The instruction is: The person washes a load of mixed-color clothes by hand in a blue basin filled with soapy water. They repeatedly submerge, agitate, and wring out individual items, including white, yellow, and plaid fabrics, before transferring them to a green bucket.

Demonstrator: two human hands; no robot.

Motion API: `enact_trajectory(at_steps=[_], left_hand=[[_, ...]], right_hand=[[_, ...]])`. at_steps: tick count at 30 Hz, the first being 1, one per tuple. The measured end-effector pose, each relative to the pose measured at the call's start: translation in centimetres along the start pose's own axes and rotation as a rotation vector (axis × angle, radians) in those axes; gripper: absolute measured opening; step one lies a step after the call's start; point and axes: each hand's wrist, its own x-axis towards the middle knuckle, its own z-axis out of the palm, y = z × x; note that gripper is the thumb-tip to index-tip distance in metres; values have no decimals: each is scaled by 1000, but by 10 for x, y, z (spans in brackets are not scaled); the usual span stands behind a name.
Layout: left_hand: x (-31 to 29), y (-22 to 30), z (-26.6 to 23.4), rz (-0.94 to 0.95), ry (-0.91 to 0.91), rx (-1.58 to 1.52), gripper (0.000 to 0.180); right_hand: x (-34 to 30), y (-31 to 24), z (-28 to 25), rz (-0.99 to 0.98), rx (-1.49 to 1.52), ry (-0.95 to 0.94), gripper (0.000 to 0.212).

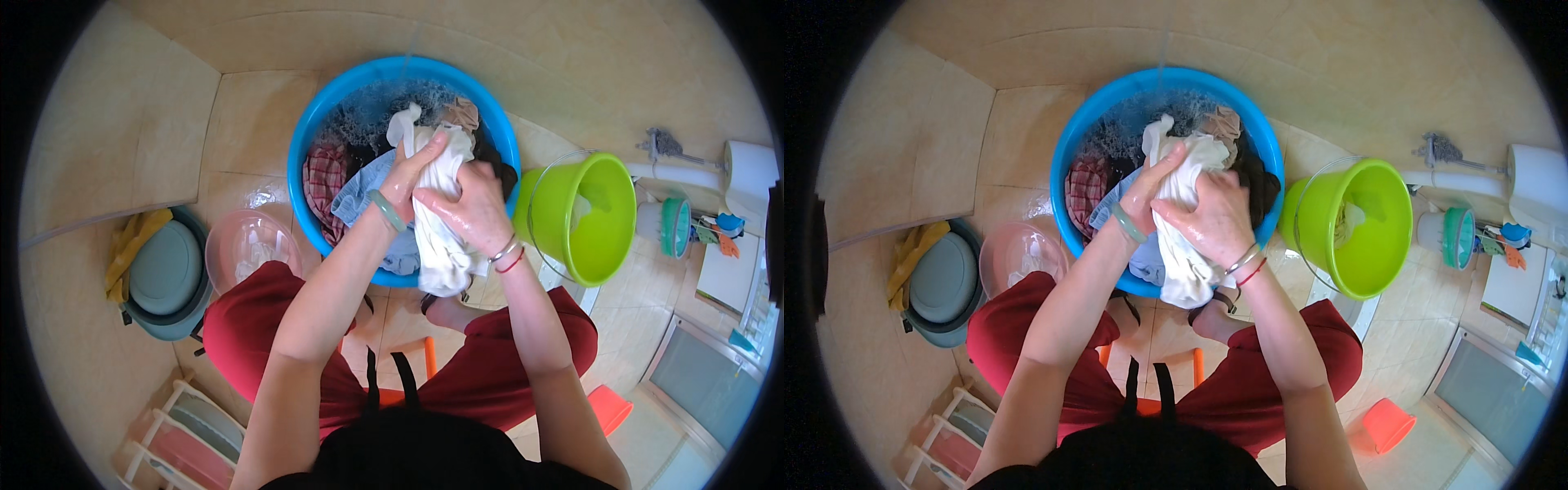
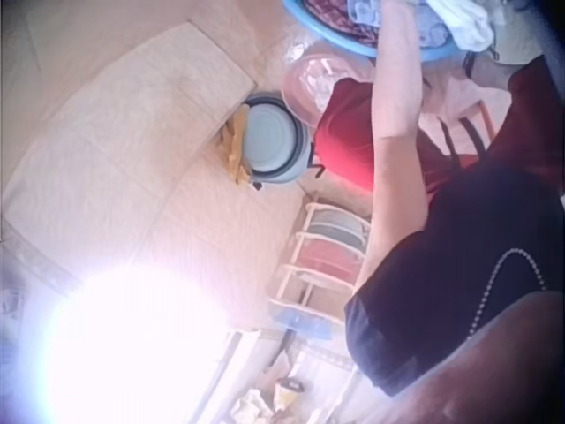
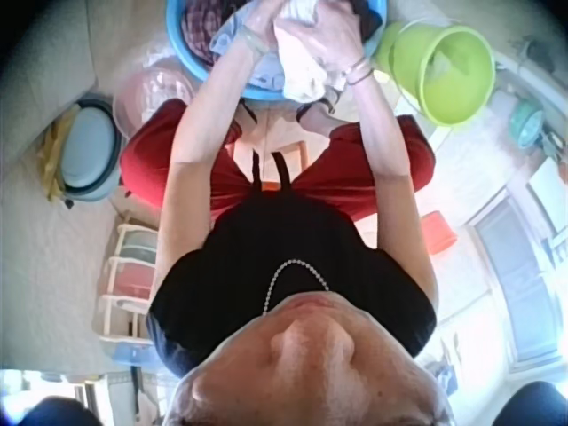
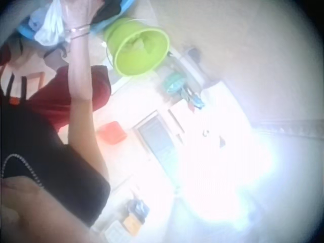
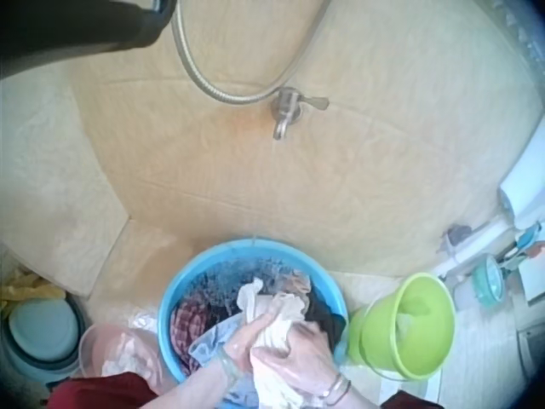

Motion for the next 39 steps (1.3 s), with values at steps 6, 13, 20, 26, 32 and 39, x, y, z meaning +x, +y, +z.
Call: enact_trajectory(at_steps=[6, 13, 20, 26, 32, 39], left_hand=[[-10, 23, 19, -260, 84, -48, 39], [-28, 29, 38, -348, -36, -348, 40], [-26, 20, 34, -412, -138, -258, 53], [-39, 23, 68, 210, 9, 566, 110], [-31, 25, 67, 225, 22, 714, 100], [-30, 41, 81, -37, 40, 213, 50]], right_hand=[[11, 80, 4, 449, 1253, 13, 42], [28, 51, 35, 322, 1874, -81, 82], [67, 61, 15, 300, 1742, -131, 56], [67, 35, -1, 103, 1434, 35, 50], [64, 32, -6, 205, 1445, -109, 57], [58, 35, -28, -26, 1636, -137, 71]])
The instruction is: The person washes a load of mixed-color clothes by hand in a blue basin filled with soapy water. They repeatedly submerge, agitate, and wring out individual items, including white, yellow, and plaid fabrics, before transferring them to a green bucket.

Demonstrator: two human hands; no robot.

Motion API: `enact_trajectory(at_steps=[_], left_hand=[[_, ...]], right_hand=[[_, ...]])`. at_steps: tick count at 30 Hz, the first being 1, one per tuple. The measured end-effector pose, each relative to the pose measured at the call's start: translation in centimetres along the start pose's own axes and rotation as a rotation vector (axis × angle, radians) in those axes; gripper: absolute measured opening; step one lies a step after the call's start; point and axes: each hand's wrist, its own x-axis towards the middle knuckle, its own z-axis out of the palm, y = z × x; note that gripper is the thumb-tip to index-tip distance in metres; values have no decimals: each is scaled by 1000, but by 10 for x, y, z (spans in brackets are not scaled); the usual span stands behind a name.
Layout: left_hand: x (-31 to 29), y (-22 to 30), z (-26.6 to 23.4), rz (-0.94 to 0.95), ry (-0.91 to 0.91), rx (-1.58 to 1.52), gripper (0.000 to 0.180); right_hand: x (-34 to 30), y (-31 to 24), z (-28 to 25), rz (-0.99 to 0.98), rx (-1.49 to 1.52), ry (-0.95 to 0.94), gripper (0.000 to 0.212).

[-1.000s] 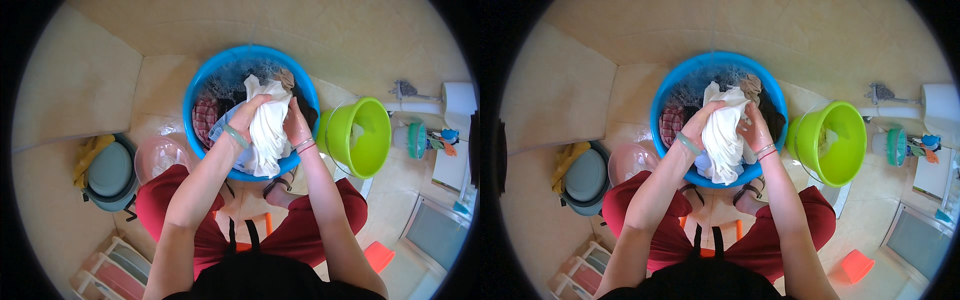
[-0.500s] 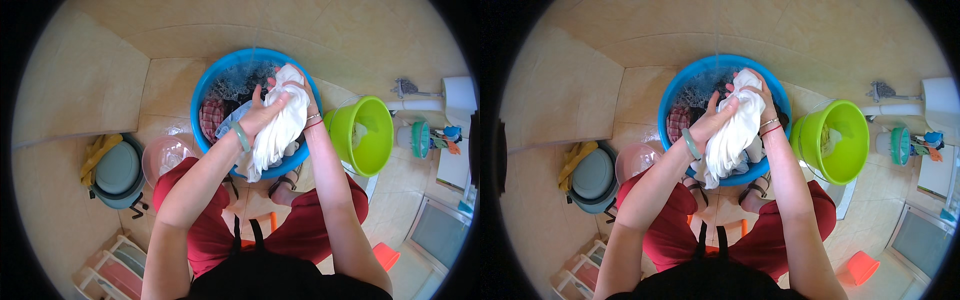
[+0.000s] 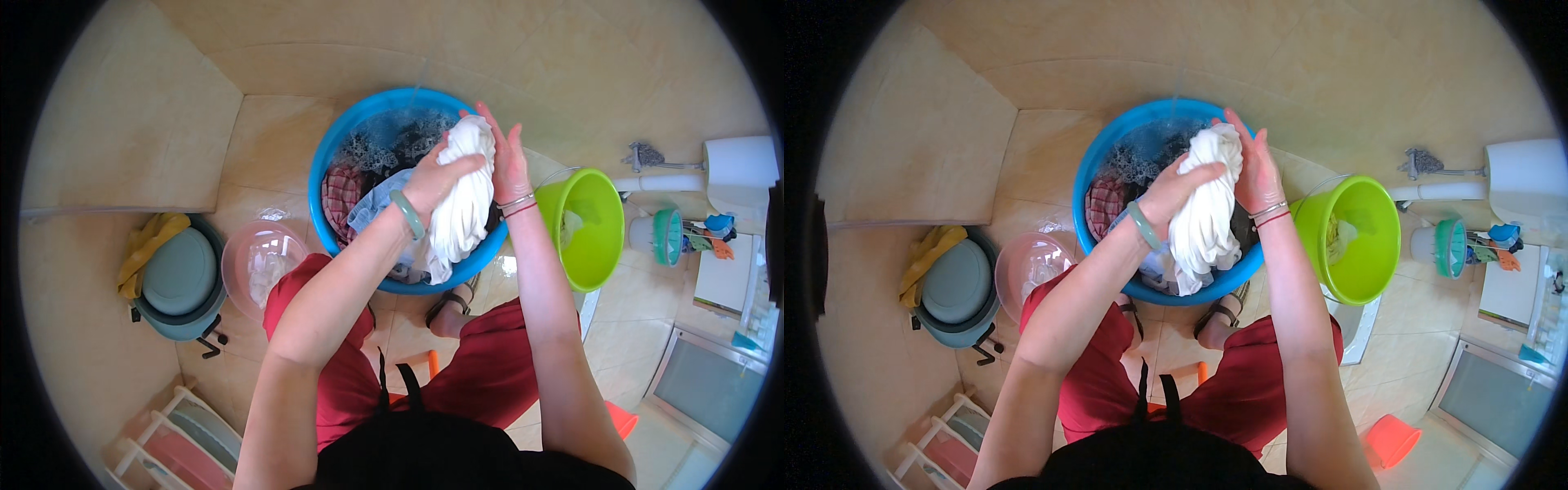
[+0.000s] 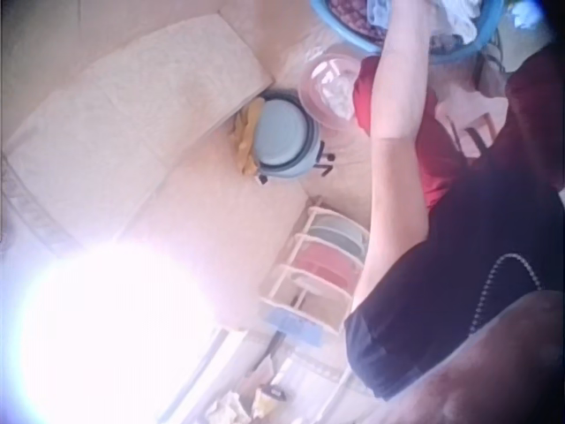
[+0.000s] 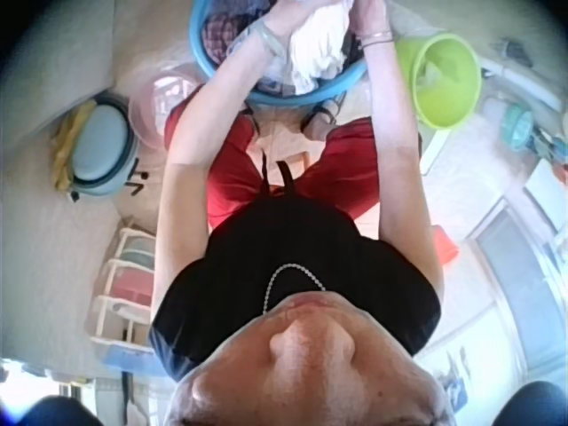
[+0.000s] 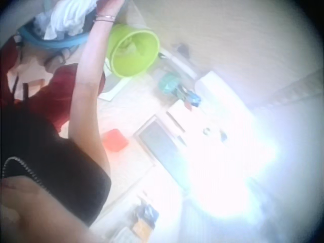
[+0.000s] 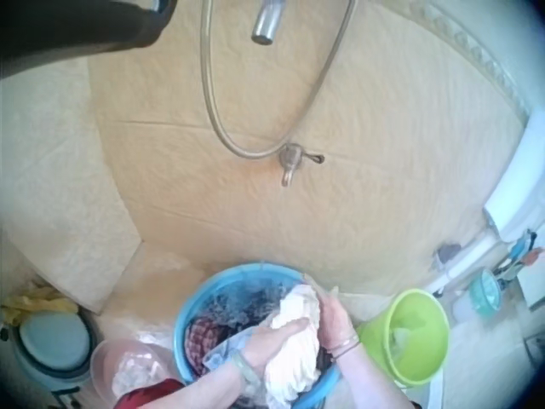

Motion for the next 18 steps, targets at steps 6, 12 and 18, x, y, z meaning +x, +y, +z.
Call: enact_trajectory(at_steps=[6, 12, 18], left_hand=[[1, 7, -15, -178, -150, -274, 43], [-12, 22, -12, -171, -102, -89, 43], [-21, 25, -10, -153, -144, 119, 41]], right_hand=[[16, 3, 6, -25, -175, 46, 37], [11, -10, 54, -38, -383, 42, 51], [17, -36, 73, 140, -915, -229, 51]])
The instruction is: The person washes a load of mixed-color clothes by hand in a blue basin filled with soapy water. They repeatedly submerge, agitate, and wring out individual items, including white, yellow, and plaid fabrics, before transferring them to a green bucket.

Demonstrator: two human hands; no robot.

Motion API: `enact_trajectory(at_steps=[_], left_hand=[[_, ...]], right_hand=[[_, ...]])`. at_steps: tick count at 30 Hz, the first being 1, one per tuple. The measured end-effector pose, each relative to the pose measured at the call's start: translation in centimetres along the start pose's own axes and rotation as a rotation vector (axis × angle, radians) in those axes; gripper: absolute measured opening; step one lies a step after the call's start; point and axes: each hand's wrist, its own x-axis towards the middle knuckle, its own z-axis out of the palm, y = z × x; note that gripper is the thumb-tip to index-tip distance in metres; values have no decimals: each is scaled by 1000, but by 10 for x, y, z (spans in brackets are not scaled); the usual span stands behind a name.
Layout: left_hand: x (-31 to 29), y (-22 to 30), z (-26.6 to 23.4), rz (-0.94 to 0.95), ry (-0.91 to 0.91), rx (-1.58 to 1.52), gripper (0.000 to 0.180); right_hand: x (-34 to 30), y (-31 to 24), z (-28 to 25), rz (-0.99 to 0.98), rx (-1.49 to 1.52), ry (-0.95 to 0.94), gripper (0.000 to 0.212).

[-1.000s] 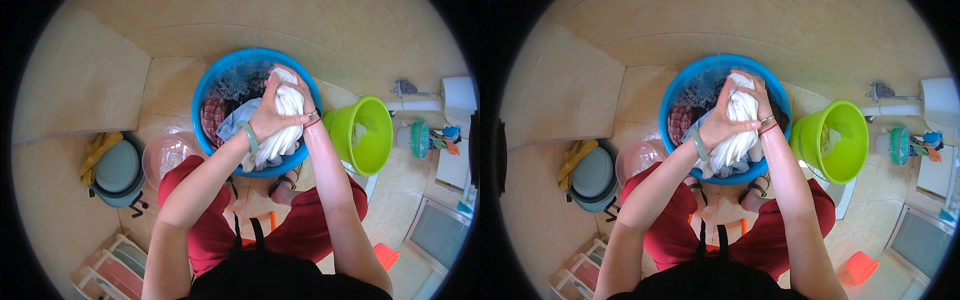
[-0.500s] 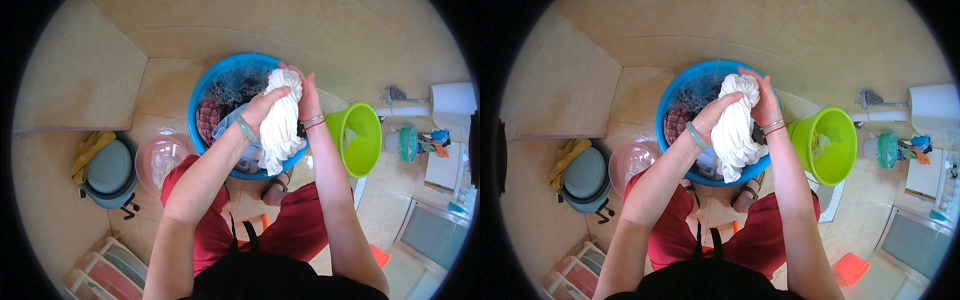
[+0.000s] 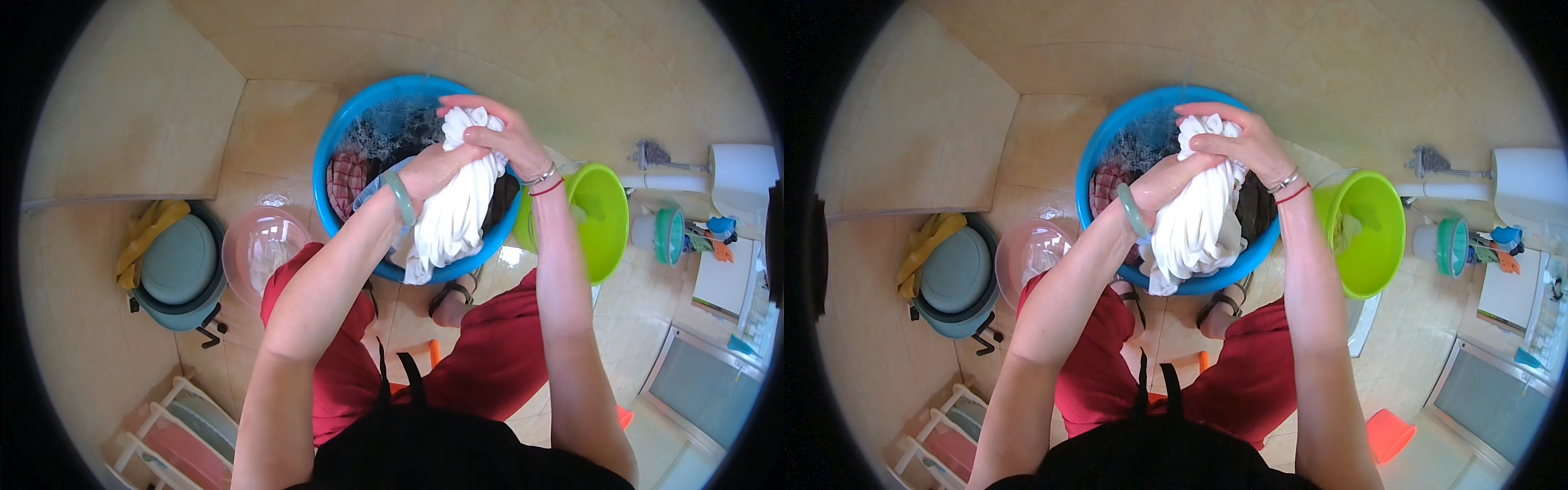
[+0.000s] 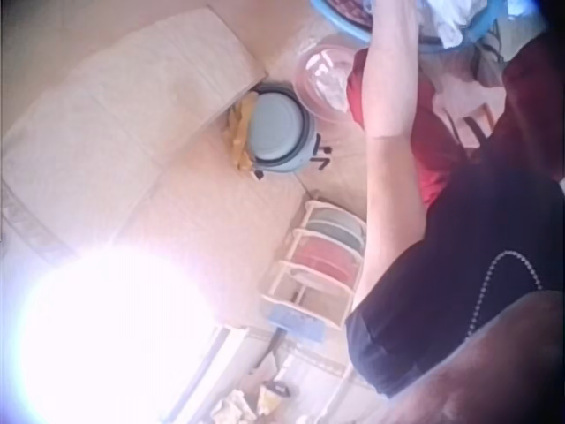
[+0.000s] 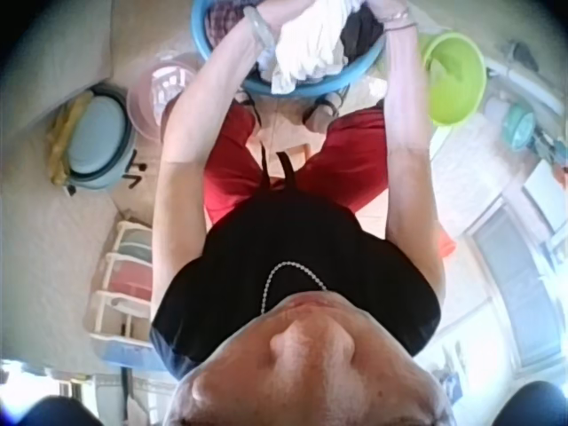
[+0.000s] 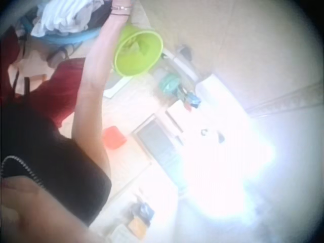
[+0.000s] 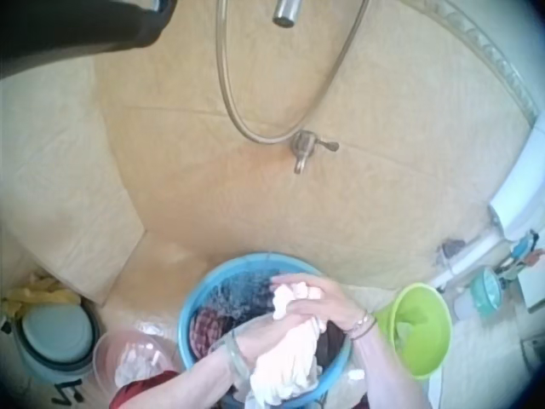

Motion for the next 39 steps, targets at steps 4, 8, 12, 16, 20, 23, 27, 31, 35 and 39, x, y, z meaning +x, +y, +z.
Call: enact_trajectory(at_steps=[4, 8, 12, 16, 20, 23, 27, 31, 35, 39], left_hand=[[4, -7, 3, 224, -18, 209, 39], [9, -9, 1, 294, 76, 464, 48], [12, -18, -5, 366, 331, 792, 58], [9, -21, -1, 393, 473, 925, 58], [6, -17, 8, 337, 547, 1055, 54], [8, -18, 7, 356, 563, 1133, 51], [9, -27, -1, 409, 587, 1205, 49], [12, -33, -5, 343, 602, 1251, 47], [14, -39, -10, 278, 624, 1269, 49], [12, -25, -16, 243, 664, 1057, 58]], right_hand=[[4, -12, 8, 93, -355, 10, 31], [3, 0, 23, -11, -270, 236, 22], [6, 11, 39, -94, -403, 414, 19], [10, 16, 42, -53, -613, 555, 26], [11, 13, 46, -22, -756, 654, 29], [13, 15, 49, 14, -878, 709, 30], [16, 18, 53, 111, -947, 700, 31], [20, 36, 48, 188, -988, 652, 29], [22, 52, 46, 241, -804, 659, 32], [26, 60, 39, 103, -23, 664, 25]])
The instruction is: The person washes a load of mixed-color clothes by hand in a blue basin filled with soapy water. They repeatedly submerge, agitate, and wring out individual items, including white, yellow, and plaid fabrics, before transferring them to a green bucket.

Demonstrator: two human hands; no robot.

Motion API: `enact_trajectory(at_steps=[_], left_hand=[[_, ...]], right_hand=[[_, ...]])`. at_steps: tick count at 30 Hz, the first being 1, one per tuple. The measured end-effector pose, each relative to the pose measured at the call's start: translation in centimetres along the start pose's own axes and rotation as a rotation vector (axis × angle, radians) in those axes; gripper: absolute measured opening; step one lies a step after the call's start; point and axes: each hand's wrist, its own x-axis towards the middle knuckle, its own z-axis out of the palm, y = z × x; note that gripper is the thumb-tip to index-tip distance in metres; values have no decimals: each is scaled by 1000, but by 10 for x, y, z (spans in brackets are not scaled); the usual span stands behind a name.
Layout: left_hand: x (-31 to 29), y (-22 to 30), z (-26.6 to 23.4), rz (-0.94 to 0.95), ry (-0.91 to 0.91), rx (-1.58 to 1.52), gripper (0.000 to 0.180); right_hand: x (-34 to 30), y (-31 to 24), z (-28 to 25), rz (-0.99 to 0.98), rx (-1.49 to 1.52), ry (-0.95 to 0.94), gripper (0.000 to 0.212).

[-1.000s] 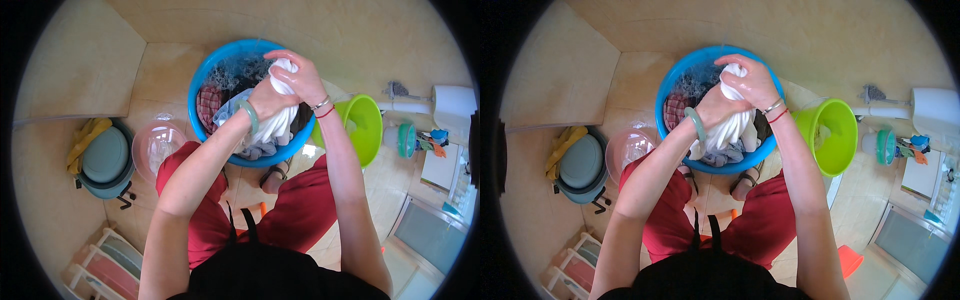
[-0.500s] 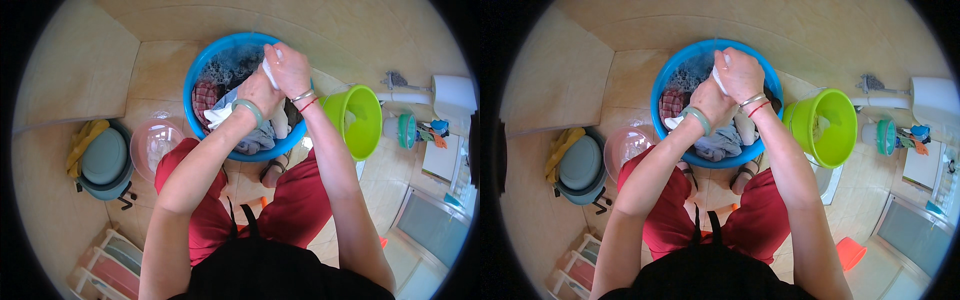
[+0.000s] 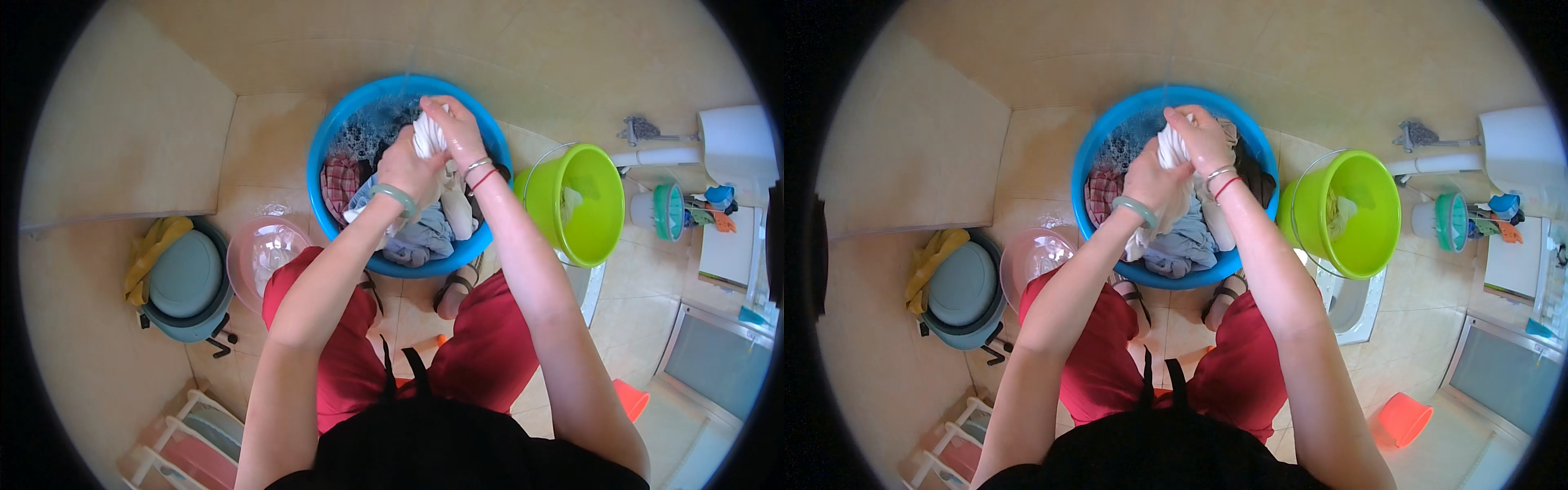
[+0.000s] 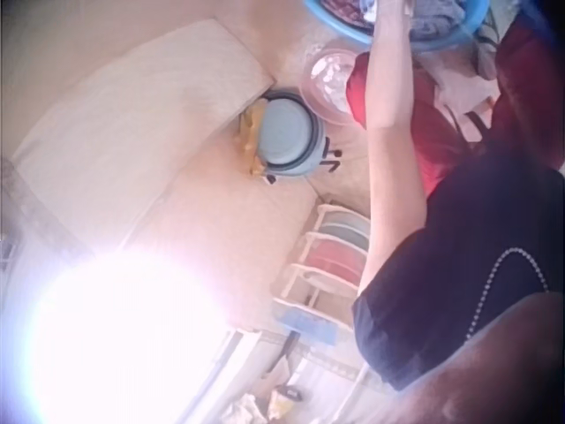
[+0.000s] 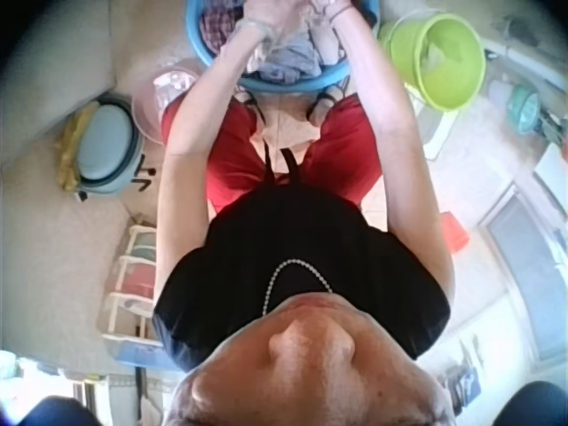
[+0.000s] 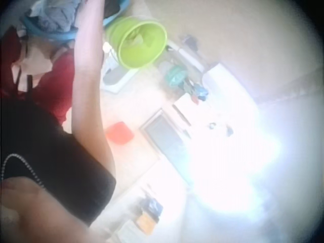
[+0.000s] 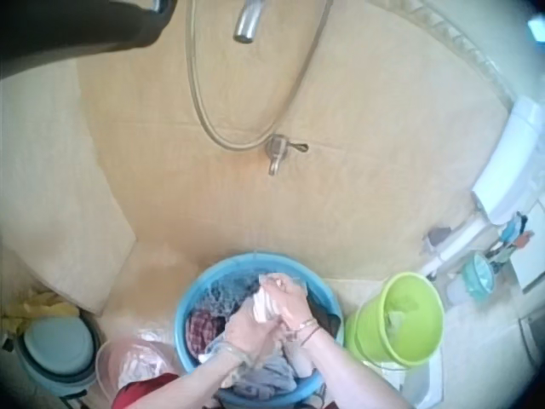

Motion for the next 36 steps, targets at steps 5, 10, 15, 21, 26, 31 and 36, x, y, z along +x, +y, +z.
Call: enact_trajectory(at_steps=[5, 10, 15, 21, 26, 31, 36], left_hand=[[8, 11, -19, 5, -145, -964, 51], [-4, 17, -28, -118, -267, -1231, 50], [4, 6, -39, -28, -312, -1573, 48], [-20, 46, -32, 54, -399, -1583, 55], [-44, 65, -27, 114, -309, -1213, 53], [-44, 78, -12, -4, -419, -962, 59], [-41, 128, 52, 116, -579, -861, 56]], right_hand=[[-5, -5, -40, 24, 673, -161, 36], [-30, -28, -68, -60, 533, 24, 45], [-81, -23, -84, 340, 351, 69, 80], [-125, 10, -63, 681, 871, -143, 82], [-131, 6, -80, 253, 1069, -123, 53], [-138, -36, -133, -5, 655, 18, 67], [-148, -43, -193, -67, 675, 172, 53]])
